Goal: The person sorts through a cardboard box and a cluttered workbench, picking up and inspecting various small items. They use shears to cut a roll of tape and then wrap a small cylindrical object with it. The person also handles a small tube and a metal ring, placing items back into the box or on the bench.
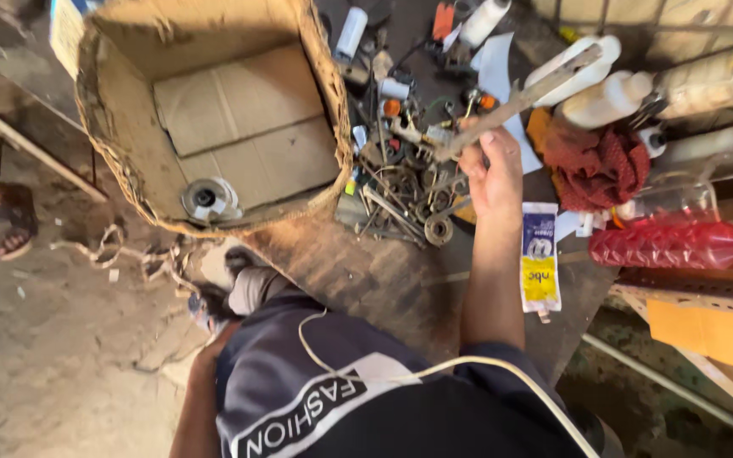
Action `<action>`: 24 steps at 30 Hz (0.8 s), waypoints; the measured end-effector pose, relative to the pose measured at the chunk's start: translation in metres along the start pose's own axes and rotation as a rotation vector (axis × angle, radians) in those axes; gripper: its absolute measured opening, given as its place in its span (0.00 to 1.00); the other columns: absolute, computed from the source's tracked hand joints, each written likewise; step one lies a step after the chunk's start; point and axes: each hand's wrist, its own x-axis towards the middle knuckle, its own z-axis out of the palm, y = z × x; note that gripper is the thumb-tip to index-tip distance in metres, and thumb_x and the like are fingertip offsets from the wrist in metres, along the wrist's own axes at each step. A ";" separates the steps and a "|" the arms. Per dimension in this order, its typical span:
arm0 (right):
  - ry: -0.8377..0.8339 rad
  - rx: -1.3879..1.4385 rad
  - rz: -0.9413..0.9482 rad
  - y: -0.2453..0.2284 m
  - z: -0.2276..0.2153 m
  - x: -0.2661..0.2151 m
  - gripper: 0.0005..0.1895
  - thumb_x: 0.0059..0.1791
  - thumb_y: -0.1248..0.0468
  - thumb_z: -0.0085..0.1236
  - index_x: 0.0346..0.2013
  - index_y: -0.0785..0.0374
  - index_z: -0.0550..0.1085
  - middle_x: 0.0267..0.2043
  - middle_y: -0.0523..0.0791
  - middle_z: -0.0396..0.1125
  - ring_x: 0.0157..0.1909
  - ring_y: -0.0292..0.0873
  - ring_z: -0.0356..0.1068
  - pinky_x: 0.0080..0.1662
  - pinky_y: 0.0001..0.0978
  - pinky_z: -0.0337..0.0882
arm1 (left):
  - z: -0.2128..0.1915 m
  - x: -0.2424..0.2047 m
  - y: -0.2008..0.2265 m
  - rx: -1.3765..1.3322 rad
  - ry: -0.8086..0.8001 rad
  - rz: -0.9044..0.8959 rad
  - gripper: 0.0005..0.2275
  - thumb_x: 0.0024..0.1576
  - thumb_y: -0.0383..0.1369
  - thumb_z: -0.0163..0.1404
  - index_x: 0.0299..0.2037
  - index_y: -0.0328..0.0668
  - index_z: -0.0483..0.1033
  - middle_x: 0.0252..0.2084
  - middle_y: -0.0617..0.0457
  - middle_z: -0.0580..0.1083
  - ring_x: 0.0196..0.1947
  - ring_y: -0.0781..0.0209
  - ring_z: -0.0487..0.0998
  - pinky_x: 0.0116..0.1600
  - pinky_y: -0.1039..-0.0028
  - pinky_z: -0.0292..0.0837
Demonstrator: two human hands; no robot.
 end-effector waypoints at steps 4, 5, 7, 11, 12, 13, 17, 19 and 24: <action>-0.007 -0.009 0.013 -0.006 0.017 0.007 0.19 0.56 0.59 0.58 0.52 0.74 0.74 0.26 0.39 0.62 0.22 0.29 0.52 0.28 0.23 0.51 | 0.006 0.012 -0.027 0.091 0.170 -0.037 0.09 0.59 0.35 0.52 0.45 0.47 0.82 0.37 0.45 0.80 0.39 0.47 0.81 0.45 0.58 0.76; -0.011 -0.034 0.002 -0.008 0.022 0.012 0.18 0.54 0.60 0.59 0.50 0.74 0.74 0.29 0.40 0.64 0.22 0.29 0.52 0.29 0.23 0.51 | 0.004 0.020 -0.030 0.122 0.227 -0.041 0.09 0.59 0.35 0.52 0.45 0.48 0.82 0.37 0.45 0.80 0.39 0.47 0.81 0.44 0.58 0.76; -0.005 -0.092 0.007 -0.013 0.029 0.008 0.16 0.51 0.62 0.60 0.46 0.73 0.75 0.36 0.44 0.70 0.23 0.29 0.53 0.29 0.23 0.51 | 0.006 0.027 -0.044 0.219 0.365 -0.027 0.08 0.59 0.35 0.51 0.44 0.48 0.82 0.36 0.44 0.80 0.38 0.45 0.82 0.44 0.57 0.76; -0.159 -0.340 -0.087 -0.025 0.055 -0.004 0.11 0.47 0.66 0.63 0.40 0.71 0.77 0.40 0.42 0.70 0.37 0.32 0.65 0.41 0.26 0.64 | -0.021 0.037 -0.056 0.339 0.594 0.070 0.08 0.59 0.36 0.52 0.43 0.48 0.82 0.35 0.44 0.80 0.38 0.43 0.82 0.42 0.56 0.76; -0.188 -0.408 -0.089 -0.030 0.063 -0.006 0.11 0.47 0.67 0.64 0.40 0.72 0.77 0.37 0.41 0.68 0.33 0.31 0.60 0.38 0.27 0.60 | -0.031 0.037 -0.051 0.323 0.607 0.102 0.08 0.58 0.36 0.53 0.43 0.47 0.82 0.36 0.44 0.80 0.38 0.43 0.82 0.43 0.56 0.76; -0.217 -0.475 -0.092 -0.036 0.072 -0.012 0.11 0.46 0.67 0.64 0.40 0.72 0.77 0.33 0.39 0.66 0.29 0.30 0.55 0.35 0.27 0.56 | -0.040 0.032 -0.043 0.306 0.618 0.132 0.08 0.57 0.36 0.55 0.43 0.45 0.81 0.37 0.44 0.80 0.38 0.43 0.82 0.43 0.57 0.76; -0.283 -0.911 -0.262 -0.049 0.116 -0.021 0.12 0.41 0.67 0.70 0.26 0.69 0.73 0.27 0.41 0.63 0.24 0.32 0.53 0.30 0.28 0.51 | -0.093 -0.009 0.037 0.223 0.827 0.366 0.12 0.54 0.36 0.60 0.44 0.39 0.80 0.40 0.43 0.80 0.39 0.44 0.81 0.43 0.59 0.75; -0.328 -0.884 -0.305 -0.045 0.135 -0.038 0.14 0.39 0.66 0.70 0.26 0.70 0.71 0.31 0.43 0.68 0.23 0.33 0.52 0.29 0.29 0.51 | -0.088 -0.054 0.080 0.172 0.951 0.505 0.10 0.55 0.32 0.60 0.45 0.39 0.80 0.41 0.44 0.80 0.41 0.46 0.81 0.46 0.62 0.75; -0.425 -0.864 -0.245 -0.032 0.193 -0.069 0.10 0.36 0.67 0.69 0.26 0.68 0.77 0.32 0.44 0.73 0.18 0.34 0.55 0.24 0.30 0.53 | -0.071 -0.146 0.181 -0.193 0.817 0.702 0.15 0.47 0.31 0.59 0.45 0.36 0.80 0.39 0.46 0.79 0.40 0.55 0.82 0.48 0.69 0.77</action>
